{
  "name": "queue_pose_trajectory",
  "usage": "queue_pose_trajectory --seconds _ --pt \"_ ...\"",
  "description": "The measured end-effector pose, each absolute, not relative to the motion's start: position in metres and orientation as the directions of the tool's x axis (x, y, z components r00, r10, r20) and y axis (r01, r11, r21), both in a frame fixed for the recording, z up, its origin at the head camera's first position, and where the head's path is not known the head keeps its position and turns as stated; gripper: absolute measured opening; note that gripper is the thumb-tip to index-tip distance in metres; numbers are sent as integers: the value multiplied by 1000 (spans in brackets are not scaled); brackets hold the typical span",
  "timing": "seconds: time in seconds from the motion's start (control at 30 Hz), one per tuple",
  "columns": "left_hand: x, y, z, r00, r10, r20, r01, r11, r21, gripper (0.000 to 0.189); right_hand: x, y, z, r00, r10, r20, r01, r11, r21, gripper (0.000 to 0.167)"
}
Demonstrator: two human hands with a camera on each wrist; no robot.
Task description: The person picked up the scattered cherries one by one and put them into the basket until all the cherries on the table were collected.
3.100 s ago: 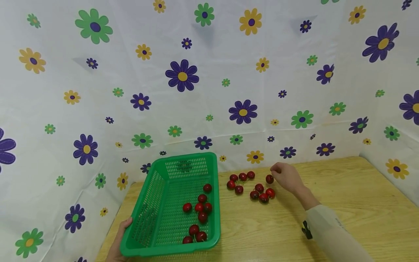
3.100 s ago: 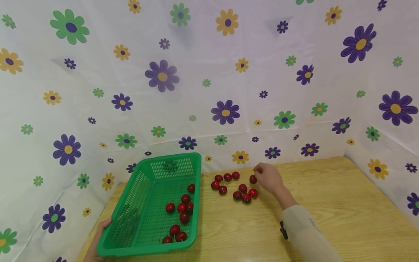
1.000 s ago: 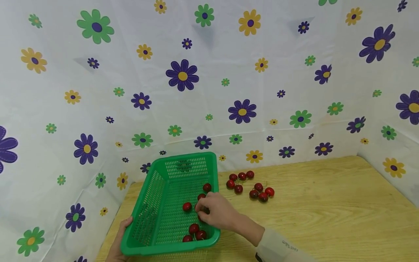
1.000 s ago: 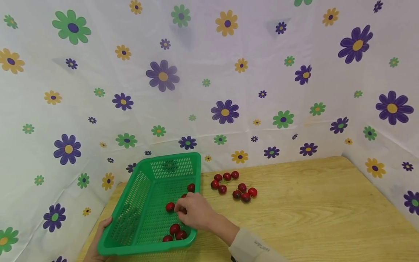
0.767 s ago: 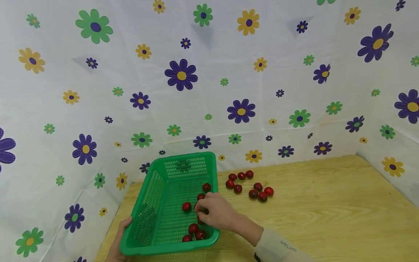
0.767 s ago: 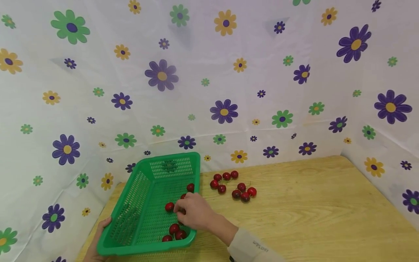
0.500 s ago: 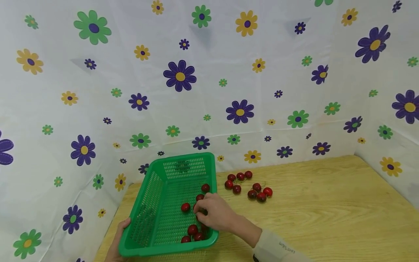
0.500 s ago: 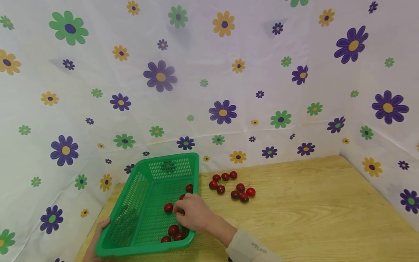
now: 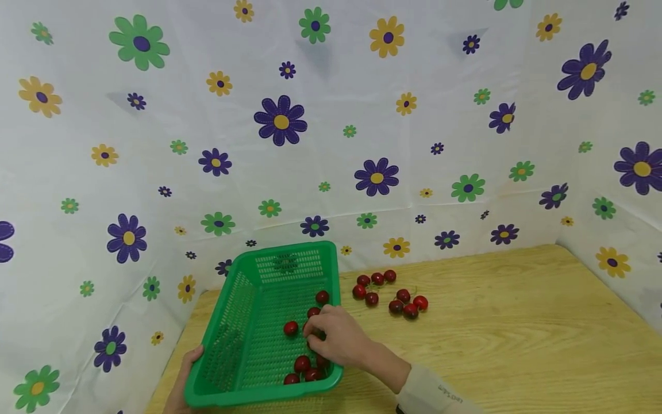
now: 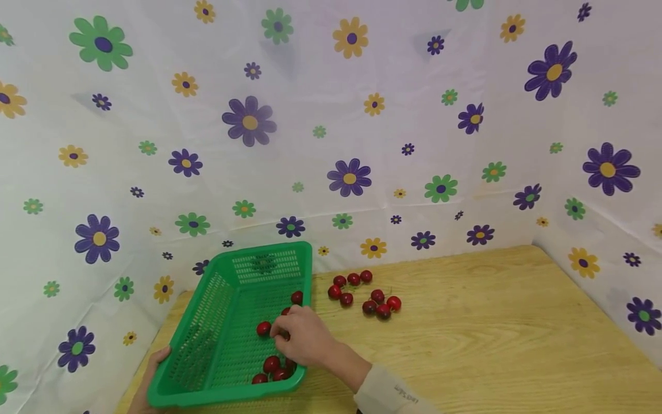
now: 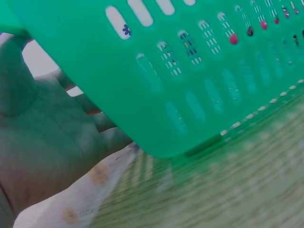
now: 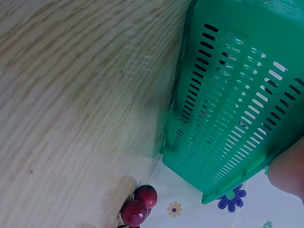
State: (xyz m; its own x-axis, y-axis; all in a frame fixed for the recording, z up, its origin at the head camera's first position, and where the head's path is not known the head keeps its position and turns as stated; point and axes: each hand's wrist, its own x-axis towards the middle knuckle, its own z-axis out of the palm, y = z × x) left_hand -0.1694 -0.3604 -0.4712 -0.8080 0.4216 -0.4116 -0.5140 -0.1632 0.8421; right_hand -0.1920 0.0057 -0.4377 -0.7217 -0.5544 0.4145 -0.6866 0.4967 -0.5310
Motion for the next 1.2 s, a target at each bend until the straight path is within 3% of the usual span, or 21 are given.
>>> queue_pose_trajectory --seconds 0.47,1.2 --pt "-169 -364 -468 -722 562 -403 -588 -192 786 63 -193 2 -439 -731 -529 431 -675 470 -568 10" --pt "-169 -361 -470 -710 630 -315 -552 -220 804 68 -192 4 -443 -728 -504 464 -680 449 -579 11"
